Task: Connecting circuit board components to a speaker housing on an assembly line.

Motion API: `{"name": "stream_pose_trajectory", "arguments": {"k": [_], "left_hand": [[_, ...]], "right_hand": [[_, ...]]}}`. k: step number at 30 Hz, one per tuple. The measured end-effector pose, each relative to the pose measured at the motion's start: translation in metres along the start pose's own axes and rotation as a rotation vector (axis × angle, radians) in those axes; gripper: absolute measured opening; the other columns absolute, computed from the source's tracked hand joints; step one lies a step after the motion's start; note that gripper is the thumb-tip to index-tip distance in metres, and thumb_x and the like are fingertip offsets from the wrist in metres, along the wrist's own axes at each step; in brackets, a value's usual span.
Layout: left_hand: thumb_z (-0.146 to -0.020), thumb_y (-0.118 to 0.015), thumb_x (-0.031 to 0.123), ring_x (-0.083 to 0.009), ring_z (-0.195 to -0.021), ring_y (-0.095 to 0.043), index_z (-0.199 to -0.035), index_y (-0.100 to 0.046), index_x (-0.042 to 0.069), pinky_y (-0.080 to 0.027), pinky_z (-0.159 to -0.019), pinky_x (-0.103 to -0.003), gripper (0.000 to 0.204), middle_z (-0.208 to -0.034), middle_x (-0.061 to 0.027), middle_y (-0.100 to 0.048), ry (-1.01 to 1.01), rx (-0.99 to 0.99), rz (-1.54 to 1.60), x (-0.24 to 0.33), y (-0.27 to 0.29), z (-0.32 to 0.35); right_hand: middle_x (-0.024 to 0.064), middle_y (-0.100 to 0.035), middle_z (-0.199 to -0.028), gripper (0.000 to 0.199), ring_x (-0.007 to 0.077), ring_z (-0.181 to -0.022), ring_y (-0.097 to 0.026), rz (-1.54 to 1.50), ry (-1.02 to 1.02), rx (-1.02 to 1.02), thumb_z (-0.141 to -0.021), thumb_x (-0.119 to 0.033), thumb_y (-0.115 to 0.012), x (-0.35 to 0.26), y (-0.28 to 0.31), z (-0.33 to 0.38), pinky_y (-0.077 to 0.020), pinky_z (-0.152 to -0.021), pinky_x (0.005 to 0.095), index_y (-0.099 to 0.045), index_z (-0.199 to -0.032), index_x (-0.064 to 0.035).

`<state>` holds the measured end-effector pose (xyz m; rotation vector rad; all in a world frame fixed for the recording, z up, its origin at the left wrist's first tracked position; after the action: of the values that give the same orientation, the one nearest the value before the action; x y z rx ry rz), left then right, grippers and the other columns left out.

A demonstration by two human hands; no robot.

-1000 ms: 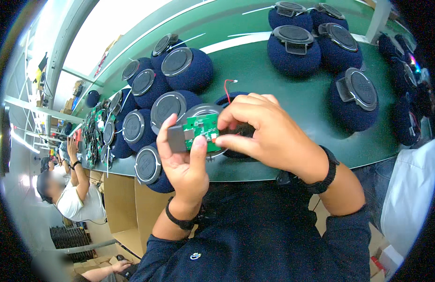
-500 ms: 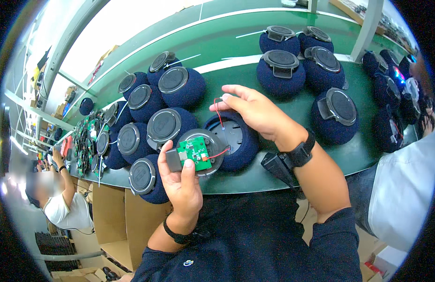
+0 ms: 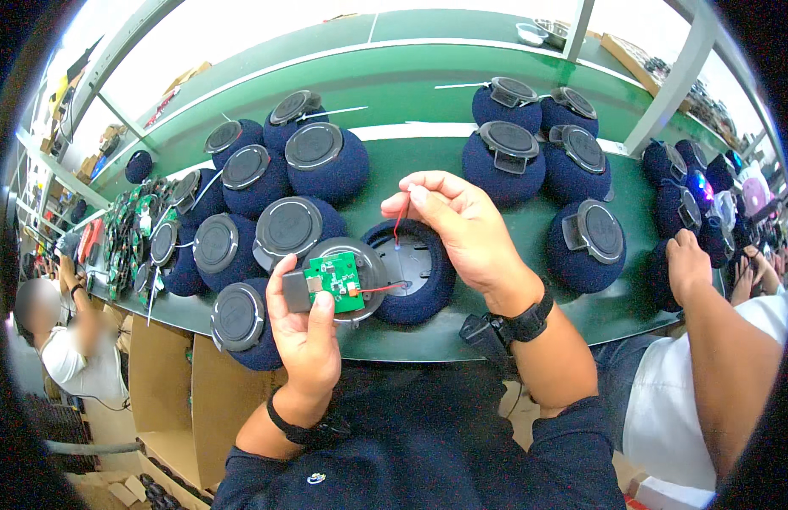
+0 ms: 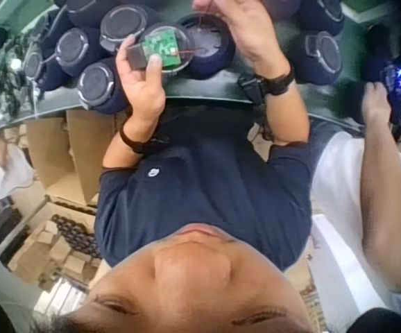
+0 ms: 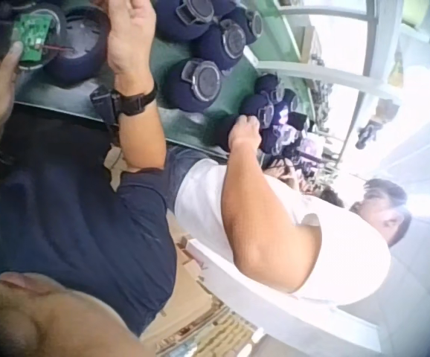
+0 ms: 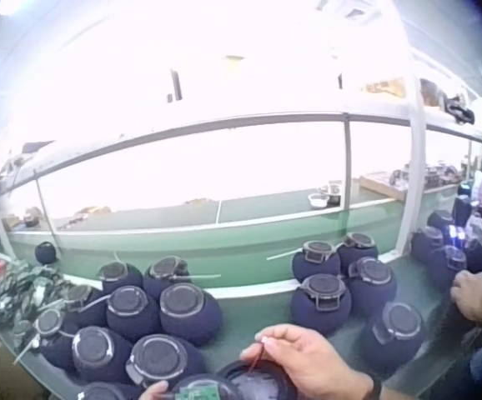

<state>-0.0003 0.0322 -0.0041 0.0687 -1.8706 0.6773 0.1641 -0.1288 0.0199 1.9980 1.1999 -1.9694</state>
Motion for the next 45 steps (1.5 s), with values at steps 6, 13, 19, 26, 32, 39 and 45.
{"name": "stream_pose_trajectory", "arguments": {"k": [6, 13, 19, 26, 32, 39, 45], "left_hand": [[-0.101, -0.06, -0.002, -0.0192, -0.122, -0.059, -0.154, -0.032, 0.004, -0.047, -0.107, -0.036, 0.061, -0.134, -0.0127, -0.058, -0.007, -0.021, 0.02, -0.004, 0.0, -0.005], [-0.101, -0.059, -0.004, -0.0195, -0.123, -0.058, -0.156, -0.032, 0.005, -0.047, -0.108, -0.037, 0.062, -0.136, -0.0128, -0.057, -0.09, -0.025, -0.037, 0.001, -0.004, -0.01], [-0.101, -0.06, 0.0, -0.0206, -0.121, -0.061, -0.155, -0.033, 0.005, -0.049, -0.106, -0.037, 0.061, -0.136, -0.0137, -0.059, -0.112, -0.059, -0.024, -0.002, -0.005, -0.01], [-0.101, -0.061, 0.0, -0.0203, -0.12, -0.061, -0.155, -0.033, 0.005, -0.049, -0.106, -0.037, 0.061, -0.135, -0.0131, -0.059, -0.128, -0.062, -0.018, 0.0, -0.009, -0.011], [-0.101, -0.061, 0.001, -0.0204, -0.121, -0.061, -0.155, -0.034, 0.005, -0.048, -0.107, -0.036, 0.061, -0.136, -0.0131, -0.059, -0.148, -0.128, -0.098, 0.0, -0.004, -0.015], [-0.101, -0.063, 0.002, -0.0205, -0.122, -0.061, -0.156, -0.034, 0.005, -0.048, -0.107, -0.036, 0.062, -0.137, -0.0137, -0.059, -0.104, -0.134, -0.039, -0.001, -0.006, -0.014], [-0.101, -0.064, 0.002, -0.0203, -0.122, -0.061, -0.156, -0.034, 0.005, -0.048, -0.107, -0.036, 0.062, -0.136, -0.0131, -0.06, -0.082, -0.134, -0.012, -0.001, -0.006, -0.013]], "right_hand": [[0.0086, -0.074, -0.106, 0.025, 0.0147, -0.099, -0.069, 0.241, 0.049, -0.111, -0.104, -0.014, -0.065, -0.009, -0.008, 0.011, -0.0552, -0.092, 0.0306, -0.068, -0.122, 0.0013], [0.0074, -0.074, -0.099, 0.013, 0.0177, -0.093, -0.07, 0.644, 0.111, -0.234, -0.098, -0.01, -0.07, -0.015, -0.032, 0.024, -0.0538, -0.086, 0.0332, -0.072, -0.108, -0.0012], [0.0085, -0.073, -0.1, 0.012, 0.0237, -0.094, -0.068, 0.915, 0.317, -0.271, -0.093, -0.011, -0.073, -0.012, -0.037, 0.022, -0.0502, -0.087, 0.0382, -0.071, -0.103, -0.0045], [0.0073, -0.072, -0.098, 0.042, 0.0178, -0.09, -0.069, 0.867, 0.201, -0.229, -0.092, -0.01, -0.075, -0.012, -0.035, 0.026, -0.0493, -0.088, 0.0363, -0.055, -0.129, -0.0044], [0.0046, -0.069, -0.093, 0.045, 0.0106, -0.09, -0.066, 0.637, 0.03, -0.211, -0.095, -0.003, -0.071, -0.018, -0.041, 0.024, -0.051, -0.086, 0.0286, -0.05, -0.135, -0.0013], [0.004, -0.069, -0.093, 0.051, 0.0101, -0.09, -0.065, 0.705, 0.022, -0.175, -0.094, -0.003, -0.072, -0.018, -0.042, 0.027, -0.0514, -0.086, 0.0271, -0.049, -0.14, -0.0013], [0.0039, -0.071, -0.093, 0.05, 0.0102, -0.091, -0.066, 0.699, 0.06, -0.142, -0.093, -0.002, -0.073, -0.014, -0.043, 0.031, -0.0515, -0.086, 0.0276, -0.053, -0.138, -0.0019]]}}
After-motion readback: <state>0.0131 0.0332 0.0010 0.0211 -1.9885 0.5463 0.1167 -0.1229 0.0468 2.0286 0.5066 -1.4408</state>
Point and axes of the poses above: each hand's wrist, its own z-axis away from the middle knuckle, its own y-axis out of the back of the hand, x = y × z, the point moved 1 cm from there along -z, towards the middle knuckle
